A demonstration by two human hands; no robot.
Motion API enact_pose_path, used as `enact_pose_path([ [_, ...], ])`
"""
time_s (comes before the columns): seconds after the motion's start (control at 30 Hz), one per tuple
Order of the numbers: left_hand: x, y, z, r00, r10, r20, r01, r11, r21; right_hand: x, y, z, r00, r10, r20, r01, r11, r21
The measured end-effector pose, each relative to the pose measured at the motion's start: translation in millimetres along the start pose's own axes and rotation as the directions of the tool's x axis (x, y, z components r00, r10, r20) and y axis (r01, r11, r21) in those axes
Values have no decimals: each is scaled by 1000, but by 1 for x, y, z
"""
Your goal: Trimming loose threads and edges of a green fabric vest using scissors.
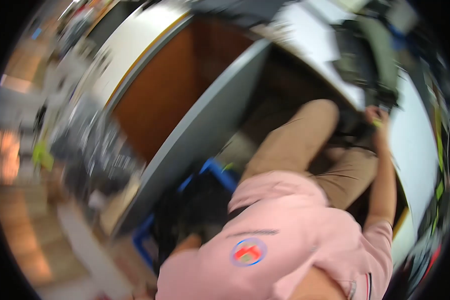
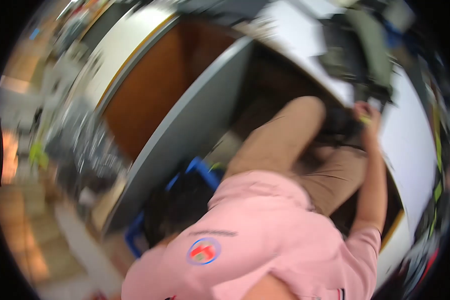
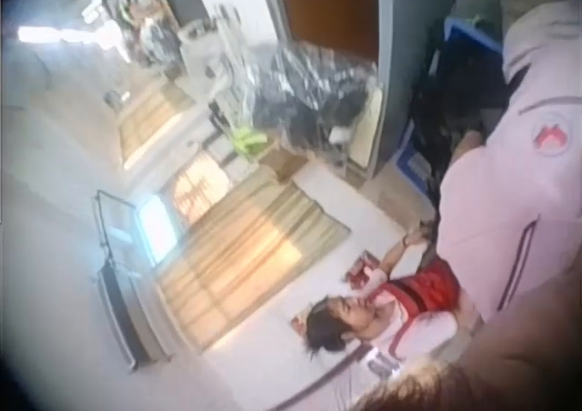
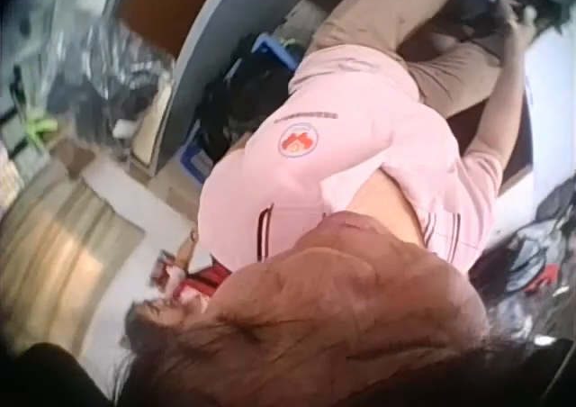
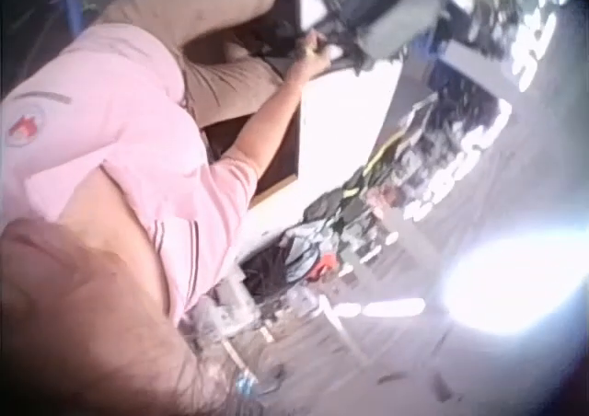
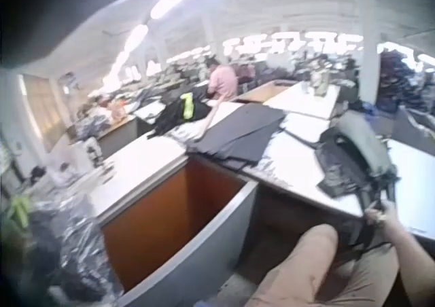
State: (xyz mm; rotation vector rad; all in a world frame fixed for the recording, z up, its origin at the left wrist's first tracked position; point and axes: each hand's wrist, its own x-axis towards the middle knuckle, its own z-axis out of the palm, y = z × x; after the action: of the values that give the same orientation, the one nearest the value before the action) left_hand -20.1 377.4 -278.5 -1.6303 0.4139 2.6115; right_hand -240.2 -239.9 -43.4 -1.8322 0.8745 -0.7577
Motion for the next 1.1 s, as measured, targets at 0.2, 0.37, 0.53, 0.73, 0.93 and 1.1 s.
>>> enact_pose_path([
  [0.2, -44, -32, -17, 992, 88, -91, -101, 984, -147, 31, -7, 1, 968, 118, -223, -121, 993, 2],
  [0.37, -133, -110, -21, 938, 209, -277, -307, 871, -383, 38, -4, -9, 969, 76, -233, -78, 997, 3],
  [0.53, -242, 40, -45, 770, 504, -392, -573, 816, -74, 43, 20, 2, 993, 28, -113, -12, 990, 139],
  [0.73, -174, 65, -30, 877, 476, -65, -480, 874, -79, 18, 8, -18, 984, 78, -160, -71, 996, 48],
  [0.93, -111, 56, 13, 881, 445, 163, -465, 748, 473, 38, 13, 2, 971, -22, -237, -9, 991, -130],
  [1.1, -95, 57, -31, 935, 354, 13, -314, 814, 488, 86, 3, -27, 884, -143, -446, -38, 928, -372],
])
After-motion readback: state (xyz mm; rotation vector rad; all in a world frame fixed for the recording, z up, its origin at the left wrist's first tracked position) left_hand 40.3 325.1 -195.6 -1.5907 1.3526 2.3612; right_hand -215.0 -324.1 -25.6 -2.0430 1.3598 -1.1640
